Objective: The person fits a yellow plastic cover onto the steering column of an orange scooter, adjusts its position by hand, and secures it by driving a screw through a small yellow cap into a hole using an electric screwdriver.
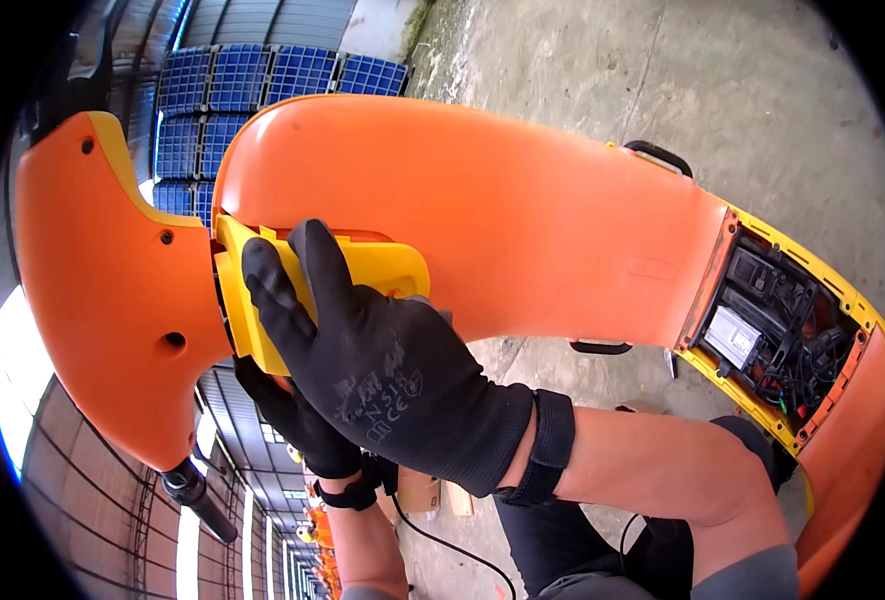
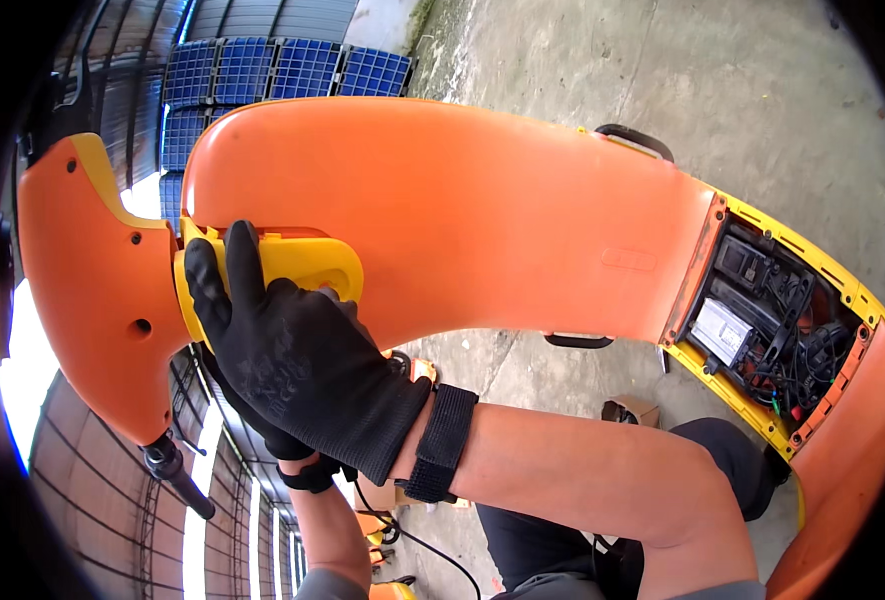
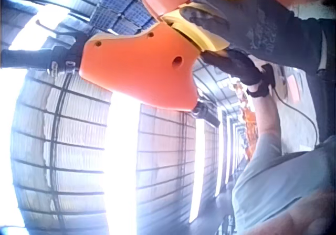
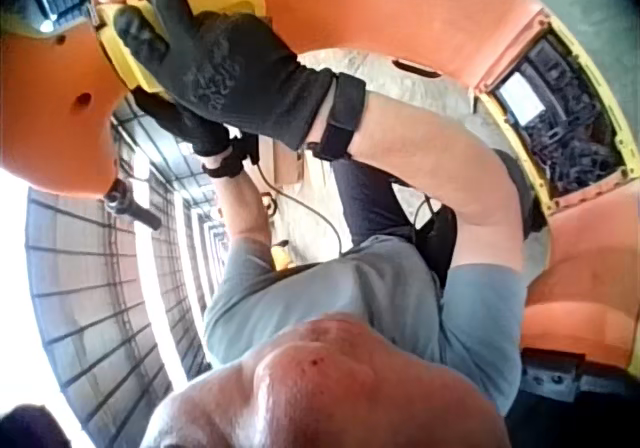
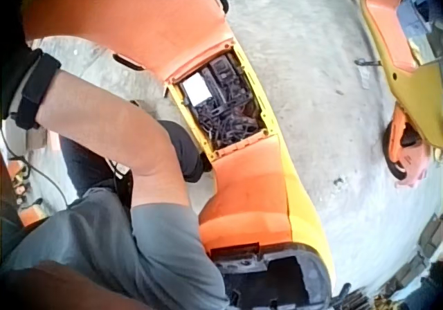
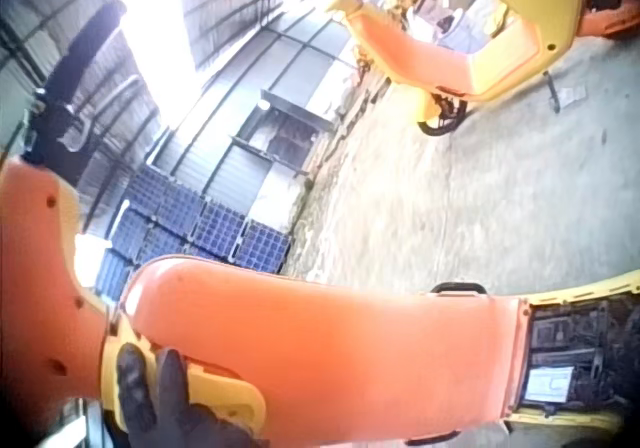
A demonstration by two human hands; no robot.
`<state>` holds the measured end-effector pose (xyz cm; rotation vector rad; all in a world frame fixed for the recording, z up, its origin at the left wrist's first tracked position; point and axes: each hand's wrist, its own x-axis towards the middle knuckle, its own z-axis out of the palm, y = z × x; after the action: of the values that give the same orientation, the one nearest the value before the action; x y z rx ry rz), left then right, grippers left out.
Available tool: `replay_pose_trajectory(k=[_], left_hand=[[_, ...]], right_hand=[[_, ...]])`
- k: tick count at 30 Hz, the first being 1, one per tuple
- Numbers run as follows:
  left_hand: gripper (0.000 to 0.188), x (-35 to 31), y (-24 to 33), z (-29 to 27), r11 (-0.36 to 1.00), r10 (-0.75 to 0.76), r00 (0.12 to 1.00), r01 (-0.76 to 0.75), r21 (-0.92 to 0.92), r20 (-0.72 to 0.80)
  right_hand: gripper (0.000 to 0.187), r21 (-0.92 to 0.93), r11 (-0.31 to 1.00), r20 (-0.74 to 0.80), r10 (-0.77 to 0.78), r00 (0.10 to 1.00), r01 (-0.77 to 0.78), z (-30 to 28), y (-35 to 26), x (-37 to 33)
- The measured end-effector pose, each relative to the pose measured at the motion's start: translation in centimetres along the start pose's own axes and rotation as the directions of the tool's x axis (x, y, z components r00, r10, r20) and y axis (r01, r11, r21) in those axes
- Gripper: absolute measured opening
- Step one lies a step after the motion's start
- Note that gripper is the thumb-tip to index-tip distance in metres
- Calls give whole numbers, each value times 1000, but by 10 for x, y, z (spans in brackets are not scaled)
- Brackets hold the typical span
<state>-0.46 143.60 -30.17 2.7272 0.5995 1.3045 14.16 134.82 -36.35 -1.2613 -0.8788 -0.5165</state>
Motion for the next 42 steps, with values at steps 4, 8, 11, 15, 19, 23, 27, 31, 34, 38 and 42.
replay_pose_trajectory(k=[4,8,11,15,19,23,27,31,34,38,42], left_hand=[[60,0,2,0,997,-25,998,30,-75,62],[59,-6,0,1,981,-78,996,86,-173,48],[59,-7,-4,-2,979,-91,995,95,-183,31],[62,0,-14,-8,999,-32,999,32,-15,5],[80,5,-14,-8,982,12,999,-3,190,-46],[80,3,-6,-2,990,28,999,-22,143,-43],[82,5,-1,-2,992,-1,999,5,130,-34],[81,5,-2,-3,990,32,999,-25,140,-44],[82,3,-5,-2,988,54,995,-42,147,-79],[81,3,-5,-4,977,27,997,-10,211,-78],[79,3,-2,-5,981,25,998,-13,193,-61]], right_hand=[[62,-12,1000,-22,5,1000,-6,3,-2,0],[64,38,999,-70,18,997,-15,5,-2,2],[66,101,995,-43,28,999,-23,7,-1,5],[67,130,991,-40,-6,999,11,7,3,4],[73,213,977,13,20,1000,-23,4,8,1],[83,239,970,57,33,998,-46,-1,8,0],[80,418,903,99,64,993,-100,-4,8,2],[63,643,731,131,188,973,-228,-5,17,13],[54,801,521,219,203,954,-295,-10,32,23],[47,753,597,225,161,961,-277,-17,39,29],[40,728,650,172,135,976,-218,-14,45,32]])
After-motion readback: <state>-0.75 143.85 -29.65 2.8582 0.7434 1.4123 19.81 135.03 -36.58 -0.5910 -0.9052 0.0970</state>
